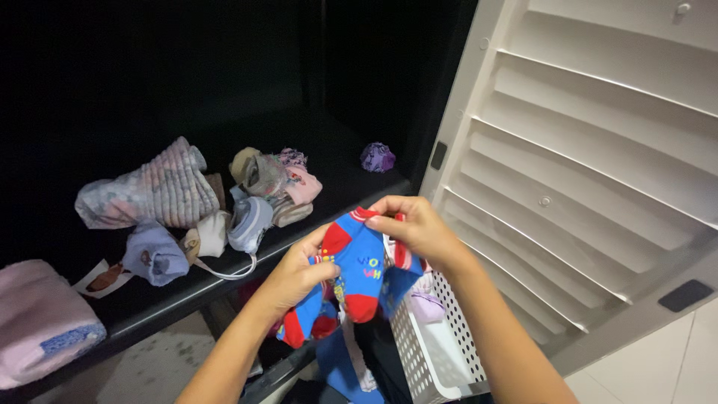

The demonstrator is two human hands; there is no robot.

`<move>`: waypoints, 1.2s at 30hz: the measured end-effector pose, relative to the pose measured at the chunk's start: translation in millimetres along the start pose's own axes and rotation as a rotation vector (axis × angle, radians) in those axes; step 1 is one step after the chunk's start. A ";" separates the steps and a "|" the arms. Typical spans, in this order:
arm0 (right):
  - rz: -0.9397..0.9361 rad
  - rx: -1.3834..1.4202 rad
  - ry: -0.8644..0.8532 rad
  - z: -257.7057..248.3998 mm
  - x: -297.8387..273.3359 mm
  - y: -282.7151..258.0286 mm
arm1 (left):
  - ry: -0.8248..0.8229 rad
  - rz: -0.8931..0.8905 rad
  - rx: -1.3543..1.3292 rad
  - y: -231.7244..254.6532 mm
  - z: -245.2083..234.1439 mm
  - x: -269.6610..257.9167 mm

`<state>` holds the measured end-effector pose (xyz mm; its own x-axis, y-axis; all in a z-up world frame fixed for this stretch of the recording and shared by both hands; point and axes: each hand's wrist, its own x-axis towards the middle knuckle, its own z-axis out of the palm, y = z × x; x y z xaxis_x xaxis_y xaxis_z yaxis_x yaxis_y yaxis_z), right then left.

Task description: The person retrieves small clothing items from a drawer and places them into a white laundry basket. They then fold each item by hand, including socks and a small towel, and place the folded items back into the basket.

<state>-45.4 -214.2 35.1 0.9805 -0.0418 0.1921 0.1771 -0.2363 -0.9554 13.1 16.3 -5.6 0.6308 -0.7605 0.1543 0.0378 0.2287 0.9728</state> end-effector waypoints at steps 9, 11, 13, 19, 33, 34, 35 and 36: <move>0.081 0.175 -0.290 0.2 -4.1 -0.5 | -0.123 -0.074 -0.049 -24.6 -23.4 -0.3; 0.053 0.003 -0.339 3.5 -5.7 -3.6 | -0.110 -0.103 -0.118 -28.1 -23.1 0.5; 0.065 -0.105 -0.321 3.3 -5.2 -4.5 | -0.037 -0.123 -0.180 -28.6 -22.0 5.3; 0.142 -0.288 -0.230 1.4 -5.8 -3.6 | 0.107 0.040 -0.076 -13.1 -15.0 1.3; 0.040 -0.073 -0.282 7.7 -7.6 -1.7 | 0.069 -0.146 -0.096 -14.1 -6.0 3.0; 0.047 -0.083 -0.299 7.7 -8.1 -1.1 | 0.036 -0.165 -0.125 -13.7 -4.7 2.7; 0.053 -0.094 -0.317 7.0 -8.6 -0.6 | 0.064 -0.168 -0.141 -12.7 -5.0 2.0; 0.031 -0.107 -0.318 6.3 -7.9 -0.8 | 0.090 -0.171 -0.155 -10.9 -6.8 1.8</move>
<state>-52.7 -207.5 32.9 0.9658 0.2505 0.0672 0.1530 -0.3408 -0.9276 19.0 16.6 -17.1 0.6716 -0.7402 -0.0329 0.2636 0.1973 0.9442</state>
